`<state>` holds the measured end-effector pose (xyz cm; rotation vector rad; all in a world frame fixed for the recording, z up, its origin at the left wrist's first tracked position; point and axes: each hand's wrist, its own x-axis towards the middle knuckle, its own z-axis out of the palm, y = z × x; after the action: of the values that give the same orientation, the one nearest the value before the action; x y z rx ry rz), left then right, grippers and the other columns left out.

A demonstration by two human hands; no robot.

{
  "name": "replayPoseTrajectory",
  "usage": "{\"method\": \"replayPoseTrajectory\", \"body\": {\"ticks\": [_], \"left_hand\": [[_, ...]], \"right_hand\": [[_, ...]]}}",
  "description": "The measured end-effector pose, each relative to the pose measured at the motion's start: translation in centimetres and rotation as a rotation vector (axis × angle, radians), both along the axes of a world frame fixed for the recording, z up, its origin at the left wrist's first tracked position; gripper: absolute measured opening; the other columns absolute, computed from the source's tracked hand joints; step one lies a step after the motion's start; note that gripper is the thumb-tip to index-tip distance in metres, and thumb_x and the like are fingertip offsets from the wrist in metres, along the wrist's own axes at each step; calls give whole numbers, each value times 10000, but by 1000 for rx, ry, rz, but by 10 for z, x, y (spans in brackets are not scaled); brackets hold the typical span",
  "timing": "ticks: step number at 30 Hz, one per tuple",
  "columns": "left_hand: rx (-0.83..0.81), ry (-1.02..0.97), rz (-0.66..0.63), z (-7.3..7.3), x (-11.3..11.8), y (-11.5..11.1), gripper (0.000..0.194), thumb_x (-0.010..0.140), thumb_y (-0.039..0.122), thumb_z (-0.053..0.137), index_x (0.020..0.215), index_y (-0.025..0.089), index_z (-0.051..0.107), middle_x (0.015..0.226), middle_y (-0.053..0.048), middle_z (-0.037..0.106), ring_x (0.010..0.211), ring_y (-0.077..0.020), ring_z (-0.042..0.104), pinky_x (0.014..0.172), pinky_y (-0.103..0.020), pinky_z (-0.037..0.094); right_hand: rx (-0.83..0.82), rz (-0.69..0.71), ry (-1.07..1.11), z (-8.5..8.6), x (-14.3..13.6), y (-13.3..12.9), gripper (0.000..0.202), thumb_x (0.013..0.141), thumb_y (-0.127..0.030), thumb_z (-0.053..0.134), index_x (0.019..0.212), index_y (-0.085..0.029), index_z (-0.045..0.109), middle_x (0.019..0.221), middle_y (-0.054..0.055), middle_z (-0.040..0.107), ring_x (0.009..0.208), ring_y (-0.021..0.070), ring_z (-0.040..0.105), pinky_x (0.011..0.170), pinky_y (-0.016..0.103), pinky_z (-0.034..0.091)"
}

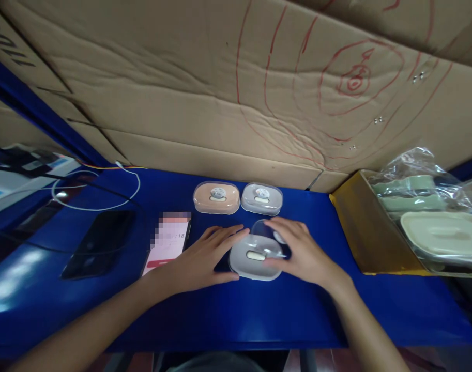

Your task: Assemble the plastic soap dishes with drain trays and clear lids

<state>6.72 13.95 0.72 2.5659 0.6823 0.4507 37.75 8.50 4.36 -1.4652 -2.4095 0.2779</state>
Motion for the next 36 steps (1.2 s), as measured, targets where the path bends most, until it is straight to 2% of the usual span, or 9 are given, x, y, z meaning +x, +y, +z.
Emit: {"method": "replayPoseTrajectory", "body": {"ticks": [5,8,13,15,18,20,24,31,36], "left_hand": [[77,46,-47,-2,2,-4,622,957,393,789,1513,287,531,1637,-156,468,1444,-386,519,1212,-619,355],[99,69,-61,-2,4,-5,524,948,402,798,1421,275,609,1627,-170,469,1418,-384,537,1203,-644,353],[80,40,-64,-2,5,-3,472,952,417,796,1384,293,651,1575,-144,521,1409,-364,542,1213,-622,354],[61,16,-66,-2,5,-2,455,961,429,785,1382,306,663,1559,-134,535,1399,-360,552,1213,-613,363],[51,-24,-70,-4,3,-2,454,971,481,762,1383,318,667,1546,-131,543,1399,-359,553,1213,-625,362],[56,-40,-73,-5,3,-2,474,980,513,739,1408,331,649,1543,-131,544,1396,-357,555,1211,-636,358],[65,-20,-76,-5,3,-3,431,1007,522,699,1380,313,651,1522,-134,561,1395,-353,557,1203,-622,363],[59,-12,-41,-2,8,-10,891,956,574,747,1653,262,289,1682,-209,393,1506,-385,455,1208,-605,360],[79,17,-100,-3,9,-15,763,950,495,787,1579,254,429,1616,-187,484,1473,-385,484,1219,-635,323]], "right_hand": [[62,-228,-58,-20,68,6,746,961,-616,678,1602,-321,436,1556,145,581,1427,375,566,1131,610,489],[50,-247,-92,-41,84,19,753,958,-633,673,1592,-292,452,1583,179,549,1466,385,527,1154,634,440],[116,-239,-90,-42,70,24,705,1016,-599,608,1622,-296,412,1637,184,494,1529,387,449,1180,676,361],[189,-195,-64,-30,52,9,623,1052,-531,577,1615,-304,436,1615,160,530,1514,371,473,1196,659,354],[131,32,-37,-16,14,-20,608,1047,-547,589,1599,-322,472,1605,127,550,1499,353,494,1194,626,402],[64,122,-81,-15,-11,-36,678,994,-609,658,1585,-319,500,1624,117,530,1524,366,458,1212,642,395],[47,112,-82,-25,-36,-47,505,1038,-448,653,1517,-305,579,1581,108,571,1534,337,448,1208,605,434],[91,13,0,-30,-8,-61,482,1028,-411,664,1495,-312,594,1587,115,538,1478,351,498,1145,583,502],[137,-178,13,-40,35,-78,466,1029,-376,661,1487,-337,582,1592,112,514,1460,377,497,1147,627,478]]}}
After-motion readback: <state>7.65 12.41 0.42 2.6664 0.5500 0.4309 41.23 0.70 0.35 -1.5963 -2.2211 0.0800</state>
